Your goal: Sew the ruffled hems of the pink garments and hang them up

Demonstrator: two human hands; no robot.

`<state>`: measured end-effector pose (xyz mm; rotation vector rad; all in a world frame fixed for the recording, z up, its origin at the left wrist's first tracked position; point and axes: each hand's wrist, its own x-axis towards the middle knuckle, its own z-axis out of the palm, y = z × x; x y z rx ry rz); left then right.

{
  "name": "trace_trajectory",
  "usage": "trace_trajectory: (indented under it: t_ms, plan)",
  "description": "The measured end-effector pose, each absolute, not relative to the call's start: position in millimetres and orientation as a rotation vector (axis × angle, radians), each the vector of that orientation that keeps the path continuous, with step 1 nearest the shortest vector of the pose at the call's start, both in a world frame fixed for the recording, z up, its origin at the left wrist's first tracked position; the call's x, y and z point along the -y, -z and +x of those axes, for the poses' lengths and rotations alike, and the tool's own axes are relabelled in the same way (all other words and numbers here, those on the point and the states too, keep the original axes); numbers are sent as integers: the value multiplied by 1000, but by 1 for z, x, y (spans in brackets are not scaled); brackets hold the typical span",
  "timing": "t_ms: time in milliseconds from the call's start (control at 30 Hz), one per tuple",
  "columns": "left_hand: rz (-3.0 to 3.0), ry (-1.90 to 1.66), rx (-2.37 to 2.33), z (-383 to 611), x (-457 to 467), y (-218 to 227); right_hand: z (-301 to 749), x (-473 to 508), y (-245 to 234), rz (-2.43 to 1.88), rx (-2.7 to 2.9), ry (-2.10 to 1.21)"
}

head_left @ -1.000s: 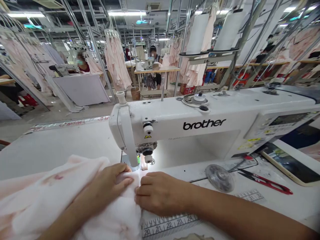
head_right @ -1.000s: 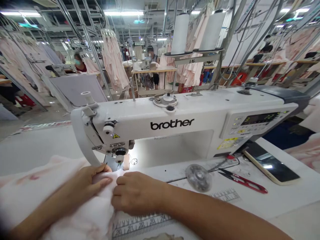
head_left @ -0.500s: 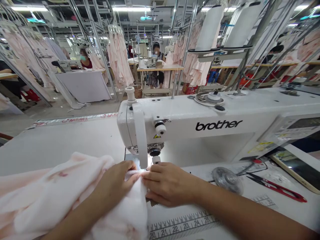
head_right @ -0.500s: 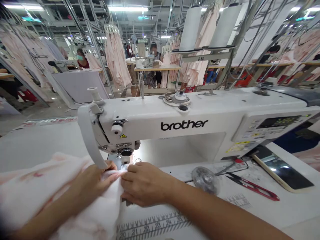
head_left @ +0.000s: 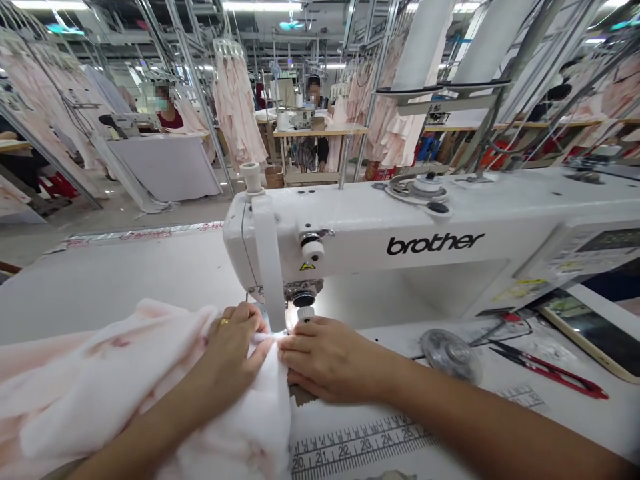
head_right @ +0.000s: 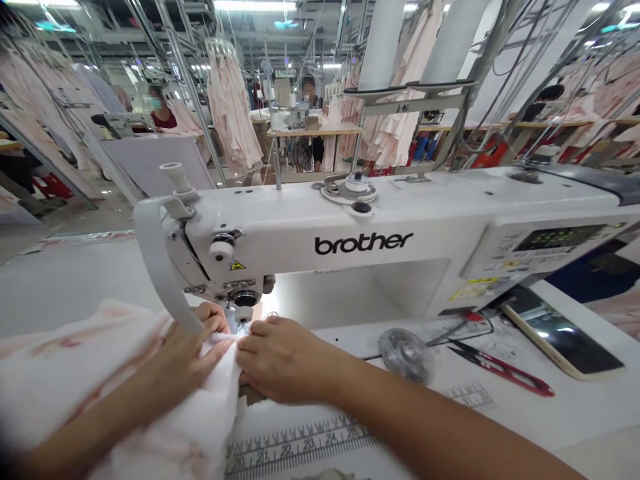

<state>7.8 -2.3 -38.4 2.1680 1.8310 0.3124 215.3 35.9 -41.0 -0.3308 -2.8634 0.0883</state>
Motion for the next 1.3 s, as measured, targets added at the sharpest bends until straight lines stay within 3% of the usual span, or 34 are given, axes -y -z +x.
trace_trajectory:
  t_ms: [367,933,1100,1200,1300]
  plan:
    - [2392,-106,-1861,12,-20,32,215,-42,44,-460,2797,57]
    - [2448,-152,-1856,0,-23,27,222,-47,35,-572,2803,72]
    - [2649,-230,-1557,-18,26,11,230,-51,24,-303,2851,227]
    - [2764,-355,-1279,-17,60,20,229,-39,21,55,2799,303]
    - [2562,-513,-1305,-11,74,32,222,-17,22,302,2713,252]
